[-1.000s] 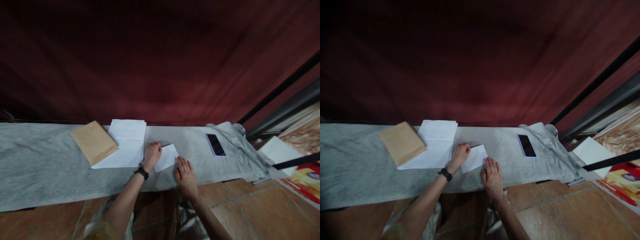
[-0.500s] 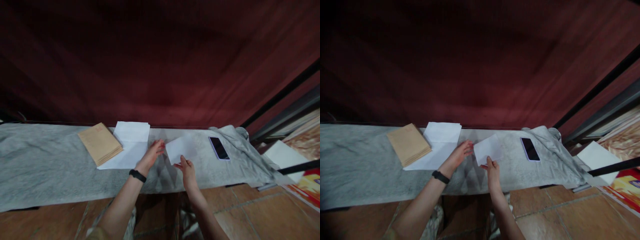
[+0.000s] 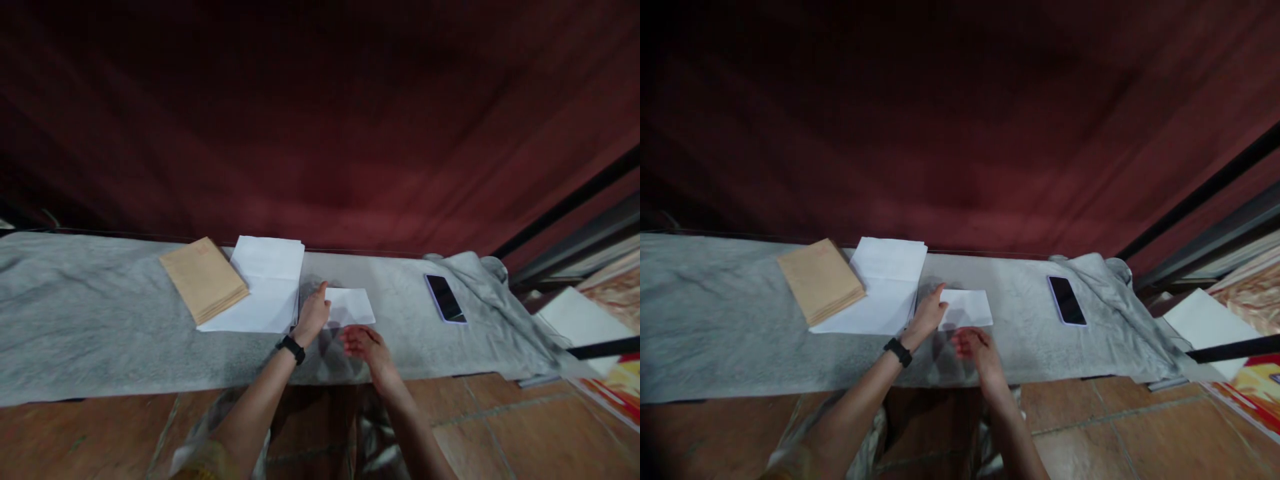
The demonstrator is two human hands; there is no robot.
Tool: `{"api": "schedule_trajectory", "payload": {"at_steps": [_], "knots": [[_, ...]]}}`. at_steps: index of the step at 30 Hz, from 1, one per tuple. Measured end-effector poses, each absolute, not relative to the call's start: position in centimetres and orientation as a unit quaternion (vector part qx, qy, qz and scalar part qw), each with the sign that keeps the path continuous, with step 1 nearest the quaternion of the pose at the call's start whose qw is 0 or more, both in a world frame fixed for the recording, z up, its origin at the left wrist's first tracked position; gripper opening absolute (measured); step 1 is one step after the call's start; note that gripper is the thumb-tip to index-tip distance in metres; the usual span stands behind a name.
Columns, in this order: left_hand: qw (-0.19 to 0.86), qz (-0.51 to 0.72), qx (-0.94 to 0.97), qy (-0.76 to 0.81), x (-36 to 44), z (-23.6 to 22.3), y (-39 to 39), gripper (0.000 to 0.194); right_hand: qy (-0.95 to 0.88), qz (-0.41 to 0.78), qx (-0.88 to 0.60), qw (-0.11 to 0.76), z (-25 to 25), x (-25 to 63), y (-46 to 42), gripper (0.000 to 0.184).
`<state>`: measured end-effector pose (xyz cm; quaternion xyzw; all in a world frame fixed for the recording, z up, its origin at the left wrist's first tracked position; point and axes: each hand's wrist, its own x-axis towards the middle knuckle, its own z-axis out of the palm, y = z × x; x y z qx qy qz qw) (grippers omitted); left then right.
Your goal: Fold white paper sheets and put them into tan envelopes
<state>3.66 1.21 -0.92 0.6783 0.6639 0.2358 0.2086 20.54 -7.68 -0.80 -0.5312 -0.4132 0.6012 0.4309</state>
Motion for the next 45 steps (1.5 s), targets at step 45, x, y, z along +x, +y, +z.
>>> {"api": "schedule_trajectory", "payload": {"at_steps": [45], "knots": [[0.021, 0.139, 0.716, 0.683, 6.8, -2.8, -3.3, 0.07, -0.796, -0.039, -0.569, 0.203, -5.7, 24.7, -1.9, 0.058]]}}
